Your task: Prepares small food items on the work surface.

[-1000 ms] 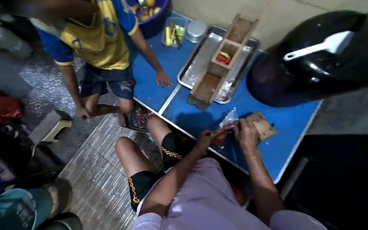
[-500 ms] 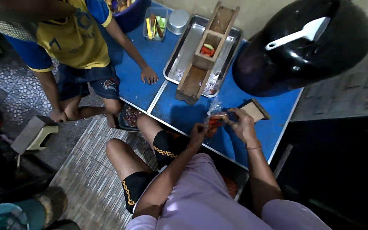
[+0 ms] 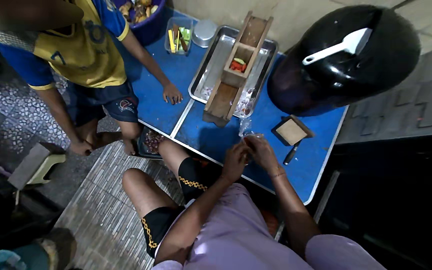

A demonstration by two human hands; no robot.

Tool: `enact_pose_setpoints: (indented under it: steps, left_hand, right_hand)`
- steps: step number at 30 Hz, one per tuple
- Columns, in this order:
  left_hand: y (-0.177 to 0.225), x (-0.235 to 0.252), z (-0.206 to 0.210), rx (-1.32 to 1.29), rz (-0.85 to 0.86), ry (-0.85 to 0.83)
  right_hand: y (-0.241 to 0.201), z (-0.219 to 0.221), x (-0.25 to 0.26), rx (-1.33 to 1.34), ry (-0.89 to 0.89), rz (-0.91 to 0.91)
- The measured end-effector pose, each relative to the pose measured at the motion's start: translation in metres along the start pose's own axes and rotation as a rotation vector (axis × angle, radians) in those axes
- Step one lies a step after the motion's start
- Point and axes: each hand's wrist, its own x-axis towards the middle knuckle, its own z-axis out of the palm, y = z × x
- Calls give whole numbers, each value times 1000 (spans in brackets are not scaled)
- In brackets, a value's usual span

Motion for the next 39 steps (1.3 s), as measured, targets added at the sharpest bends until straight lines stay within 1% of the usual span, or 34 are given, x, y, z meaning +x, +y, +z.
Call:
enact_pose_setpoints:
  steps: [2,4,6,9,13,16,18,21,23,25,28,31,35,39]
  left_hand:
    - [-5,3,4,114,-34,-57]
    - [-12,4,7,162,-89,-101]
    - [-19,2,7,201,-100,-123]
    - [-20,-1,3,231,-114,-127]
    - [-14,-2,0,194,-125,-139]
    - [-16,-2,3,192,-125,-149]
    - [-18,-1,5,183,-136,-148]
    - [-15,-1,5,149,-180,-123]
    - [-8,-1,5,88,-162,-41]
    - [5,0,6,-5,-138,34]
    - [25,3,9,-250,-128,37]
    - [35,7,16,-374,-184,13]
    - [38,8,16,-391,-236,88]
    - [34,7,9,-374,-294,104]
  right_hand:
    - [0,0,6,-57,-83,56]
    - [-2,-1,9,-113,-137,69]
    - [-5,-3,9,-152,-171,84]
    - [-6,-8,5,-101,-130,118]
    - [1,-20,-9,36,-4,134]
    - [4,-32,-18,139,31,259]
    - [12,-37,-21,244,51,334]
    - [21,-42,-24,507,116,447]
    - [17,-48,-24,759,137,527]
    - [9,-51,-25,948,181,554]
    - [-3,-49,-27,1065,203,519]
    - [-19,-41,-27,1051,218,457]
    - [-25,-30,-30,967,188,309]
    - [-31,-24,-30,961,176,328]
